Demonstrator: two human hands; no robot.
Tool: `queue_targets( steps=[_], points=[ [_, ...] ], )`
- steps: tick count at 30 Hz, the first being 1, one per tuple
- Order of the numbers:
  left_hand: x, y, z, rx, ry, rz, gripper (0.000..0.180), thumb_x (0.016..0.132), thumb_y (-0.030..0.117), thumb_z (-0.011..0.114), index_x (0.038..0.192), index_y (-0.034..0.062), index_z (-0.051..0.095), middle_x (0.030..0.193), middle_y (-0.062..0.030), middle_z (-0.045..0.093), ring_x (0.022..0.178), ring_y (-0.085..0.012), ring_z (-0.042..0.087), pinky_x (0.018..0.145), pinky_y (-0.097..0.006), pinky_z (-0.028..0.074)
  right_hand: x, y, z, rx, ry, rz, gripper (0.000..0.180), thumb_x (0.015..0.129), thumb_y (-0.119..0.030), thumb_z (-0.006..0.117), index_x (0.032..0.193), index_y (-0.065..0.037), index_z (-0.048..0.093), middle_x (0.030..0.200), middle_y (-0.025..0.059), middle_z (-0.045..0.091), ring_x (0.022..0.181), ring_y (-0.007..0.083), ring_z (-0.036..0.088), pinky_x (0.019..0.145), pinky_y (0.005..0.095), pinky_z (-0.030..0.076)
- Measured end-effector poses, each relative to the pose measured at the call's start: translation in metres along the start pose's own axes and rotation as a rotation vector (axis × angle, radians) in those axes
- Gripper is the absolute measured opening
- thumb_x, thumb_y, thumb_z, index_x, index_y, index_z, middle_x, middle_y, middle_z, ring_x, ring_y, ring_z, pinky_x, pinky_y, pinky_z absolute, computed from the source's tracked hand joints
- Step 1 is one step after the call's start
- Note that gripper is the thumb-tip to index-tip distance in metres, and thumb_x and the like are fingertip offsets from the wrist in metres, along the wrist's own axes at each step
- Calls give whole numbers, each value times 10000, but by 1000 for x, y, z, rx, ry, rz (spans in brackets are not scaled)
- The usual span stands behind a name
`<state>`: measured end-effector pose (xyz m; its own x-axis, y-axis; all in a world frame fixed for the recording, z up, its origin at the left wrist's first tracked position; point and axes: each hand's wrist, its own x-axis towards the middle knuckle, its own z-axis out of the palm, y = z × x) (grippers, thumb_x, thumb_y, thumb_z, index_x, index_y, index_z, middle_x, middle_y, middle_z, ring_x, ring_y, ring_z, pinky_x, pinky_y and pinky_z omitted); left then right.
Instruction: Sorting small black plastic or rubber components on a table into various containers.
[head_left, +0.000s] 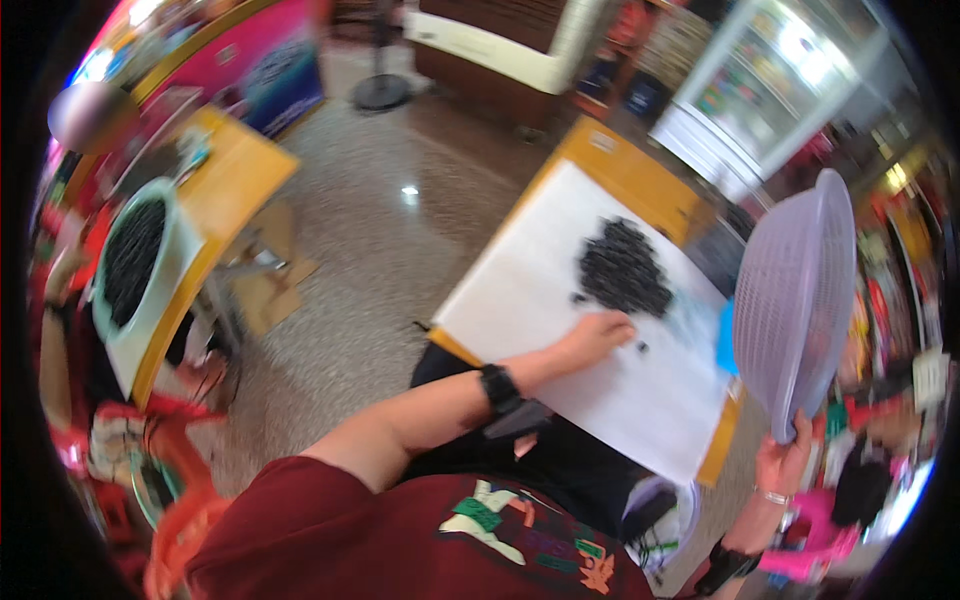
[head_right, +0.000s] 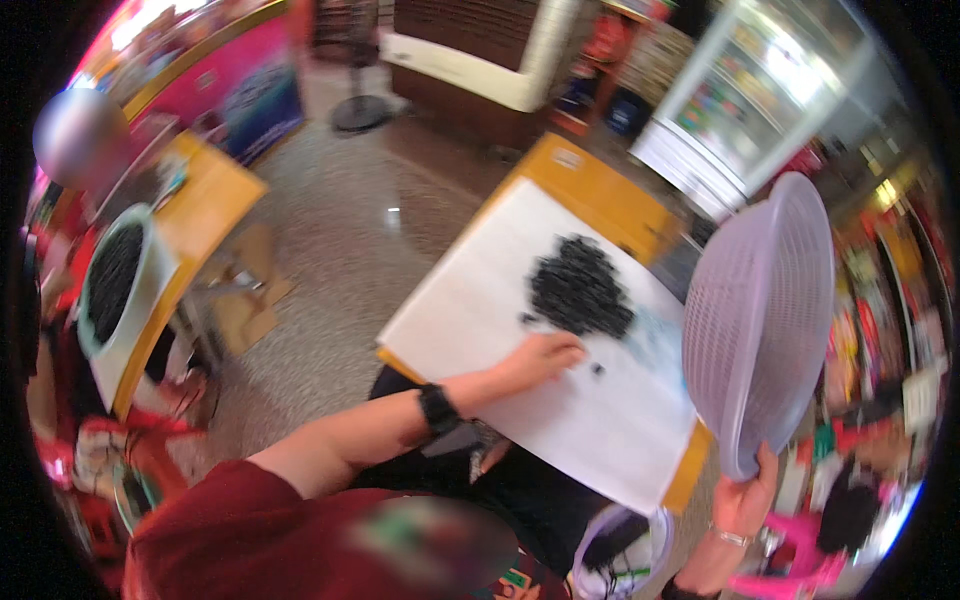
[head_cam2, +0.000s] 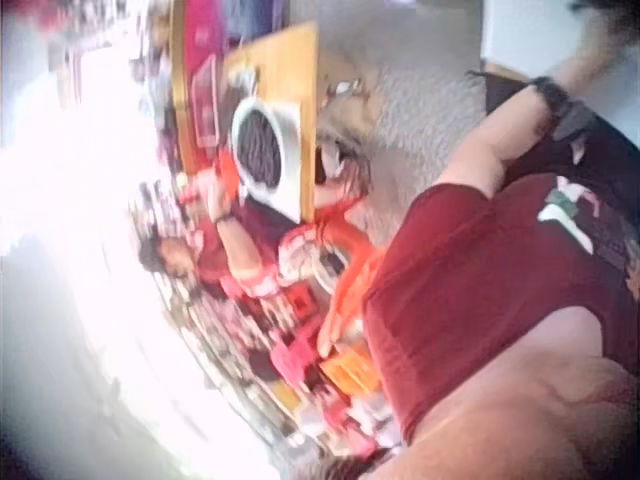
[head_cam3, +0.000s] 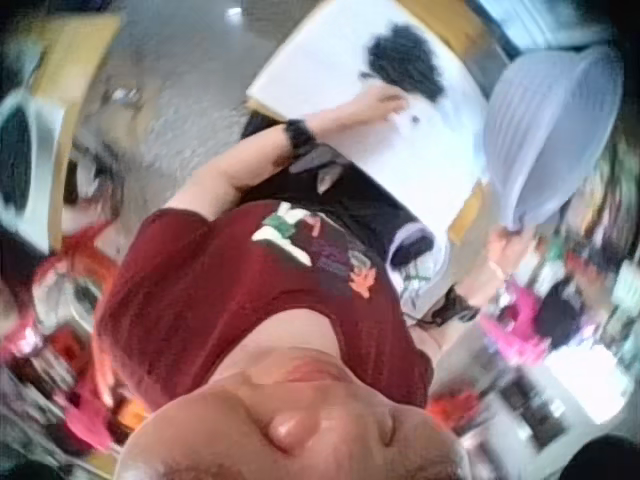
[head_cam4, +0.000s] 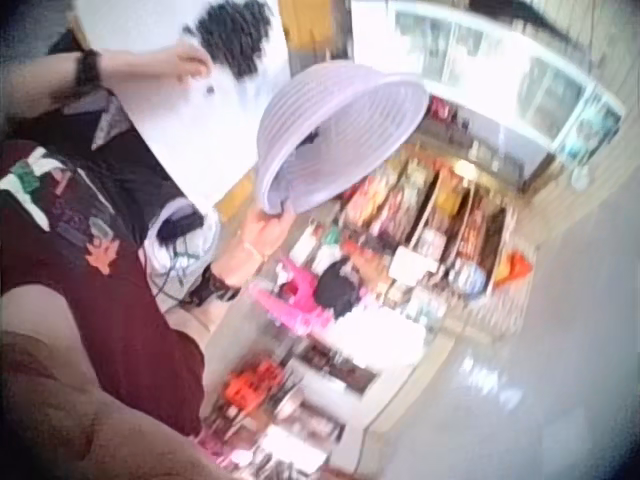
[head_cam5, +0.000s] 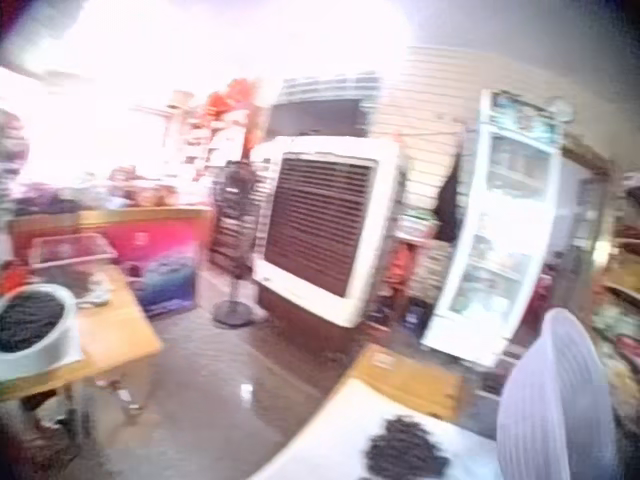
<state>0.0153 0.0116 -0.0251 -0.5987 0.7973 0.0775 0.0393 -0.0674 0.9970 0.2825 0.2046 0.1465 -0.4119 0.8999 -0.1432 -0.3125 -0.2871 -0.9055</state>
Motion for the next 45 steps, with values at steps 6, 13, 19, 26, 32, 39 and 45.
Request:
queue_targets(
  steps=[6,13,19,26,32,39,45],
  points=[
    [-8,23,-6,12,-49,-53,221,906,224,562,975,25,630,772,-43,603,676,-102,544,611,-264,462,7,-32,-165,102,165,-221,196,828,-80,626,1006,-31,562,892,51,636,762,186,615,586,291,528],
    [-11,29,0,-63,-24,-72,195,900,155,544,1007,10,617,761,21,527,680,-62,479,611,-225,435,-34,-6,-353,232,961,-509,246,828,-74,595,1055,-5,529,938,92,610,757,223,610,586,333,548],
    [-7,25,0,-145,-17,-118,244,891,130,510,1059,-21,600,771,11,523,661,-70,472,614,-227,428,-201,50,-507,-230,1150,-413,521,916,-254,475,1368,-24,354,1340,123,441,1086,233,547,906,308,500],
    [-9,23,-3,-252,13,-136,189,920,110,472,995,-12,595,739,21,480,615,-47,422,567,-205,377,-320,76,-525,-408,1514,54,417,897,-245,515,1267,-55,493,1103,73,582,805,190,577,706,268,494],
    [-8,26,-1,-321,22,-113,177,934,122,473,980,3,595,746,30,464,624,-37,396,575,-202,366,-354,79,-520,-395,1560,27,412,894,-243,517,1258,-52,497,1096,76,584,808,194,577,708,274,494],
    [-11,23,-10,-431,52,-152,183,933,149,484,985,7,588,749,29,458,629,-42,404,576,-204,376,-285,56,-502,-465,1444,-6,405,891,-240,519,1248,-48,502,1088,79,586,810,199,578,710,281,494],
    [-12,32,-3,-271,93,-131,217,899,152,562,1068,25,612,762,37,507,675,-57,468,622,-203,413,-118,67,-443,-566,1152,32,400,889,-238,520,1239,-44,506,1082,82,588,813,204,578,712,288,494]
  ],
)
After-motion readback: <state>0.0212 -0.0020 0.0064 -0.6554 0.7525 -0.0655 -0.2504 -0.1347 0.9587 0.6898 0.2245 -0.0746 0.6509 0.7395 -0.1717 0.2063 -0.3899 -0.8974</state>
